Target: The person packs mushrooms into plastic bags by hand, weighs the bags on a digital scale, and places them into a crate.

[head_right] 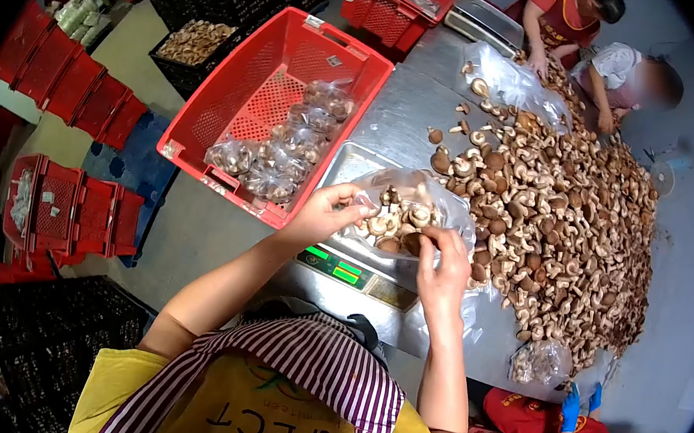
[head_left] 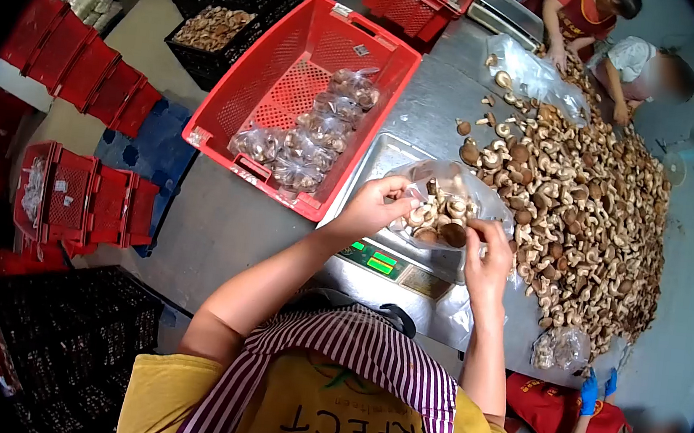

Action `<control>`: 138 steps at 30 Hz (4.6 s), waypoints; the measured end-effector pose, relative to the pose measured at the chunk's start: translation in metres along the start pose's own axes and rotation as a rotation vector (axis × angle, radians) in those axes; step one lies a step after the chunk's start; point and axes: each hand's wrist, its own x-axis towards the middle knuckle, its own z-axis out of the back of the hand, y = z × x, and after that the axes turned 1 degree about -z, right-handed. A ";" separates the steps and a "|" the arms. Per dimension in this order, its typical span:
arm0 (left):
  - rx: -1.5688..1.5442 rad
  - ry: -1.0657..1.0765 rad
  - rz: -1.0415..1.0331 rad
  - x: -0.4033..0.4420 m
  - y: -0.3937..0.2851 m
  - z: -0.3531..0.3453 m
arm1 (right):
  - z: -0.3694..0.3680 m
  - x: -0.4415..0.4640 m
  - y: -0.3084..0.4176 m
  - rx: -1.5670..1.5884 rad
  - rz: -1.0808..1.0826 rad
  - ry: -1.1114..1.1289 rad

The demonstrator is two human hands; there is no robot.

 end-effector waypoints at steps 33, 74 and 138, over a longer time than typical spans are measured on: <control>0.069 0.074 0.048 0.006 -0.010 -0.001 | -0.021 -0.014 -0.069 0.118 -0.263 -0.062; 0.347 0.000 0.091 -0.020 0.018 0.012 | -0.039 -0.143 -0.127 0.281 -0.642 -0.271; -0.299 -0.083 -0.069 0.009 -0.047 -0.001 | 0.030 0.017 -0.008 0.758 -0.544 -0.055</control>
